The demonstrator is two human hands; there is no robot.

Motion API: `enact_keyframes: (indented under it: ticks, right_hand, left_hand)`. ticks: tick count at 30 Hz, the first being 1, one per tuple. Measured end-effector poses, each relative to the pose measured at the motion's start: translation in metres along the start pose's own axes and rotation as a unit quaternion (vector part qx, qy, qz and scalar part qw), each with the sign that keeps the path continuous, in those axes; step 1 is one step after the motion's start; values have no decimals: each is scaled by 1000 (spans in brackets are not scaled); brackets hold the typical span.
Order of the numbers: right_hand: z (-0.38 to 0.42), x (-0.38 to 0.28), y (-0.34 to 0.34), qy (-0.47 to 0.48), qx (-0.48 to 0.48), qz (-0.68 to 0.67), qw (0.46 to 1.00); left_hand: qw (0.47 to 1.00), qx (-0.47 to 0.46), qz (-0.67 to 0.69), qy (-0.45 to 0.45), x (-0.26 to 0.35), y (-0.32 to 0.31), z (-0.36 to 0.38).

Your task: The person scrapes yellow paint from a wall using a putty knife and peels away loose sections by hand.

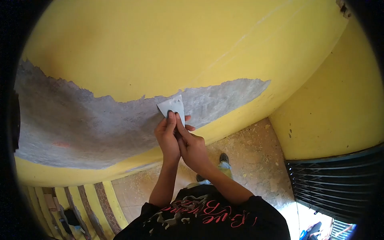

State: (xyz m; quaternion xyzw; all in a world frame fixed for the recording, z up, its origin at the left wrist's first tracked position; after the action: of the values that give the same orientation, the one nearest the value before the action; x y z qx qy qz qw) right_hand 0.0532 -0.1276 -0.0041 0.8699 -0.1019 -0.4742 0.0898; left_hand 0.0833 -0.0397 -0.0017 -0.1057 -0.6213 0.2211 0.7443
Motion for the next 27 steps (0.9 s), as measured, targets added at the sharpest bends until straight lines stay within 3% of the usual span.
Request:
enact_keyframes:
  ticks: [3,10,13,16,27]
  right_hand:
    - [-10,-21,6,2,17,-6,1000]
    - [1,-9,-2,-45,-21,-8,999]
    - [-8,-20,3,-3,16,-28,999]
    - [-3,-6,-3,-4,12,14,1000]
    - [-3,-19,-6,-40,14,-25,999]
  left_hand:
    - [1000,-9,2,2,24,-14,8]
    - [1000,-2,-9,15,11,-1,6]
    - [1000,-17,-3,-9,27,-12,6]
    - [1000,-2,-1,13,3,4,0]
    - [999,-9,-27,15,18,2,6]
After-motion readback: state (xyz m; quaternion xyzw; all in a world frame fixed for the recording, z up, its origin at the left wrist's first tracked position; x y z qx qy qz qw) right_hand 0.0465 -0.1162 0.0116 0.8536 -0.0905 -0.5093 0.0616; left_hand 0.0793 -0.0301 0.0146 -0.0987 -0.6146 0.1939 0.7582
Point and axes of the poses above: each hand's wrist, its own z-axis away from the middle knuckle, its own y-axis out of the back of the hand, x = y × z, the point moved 7 cm from there along -z, towards the middle knuckle, and after that the axes turned 12 degrees about y, right-handed, at the moved point
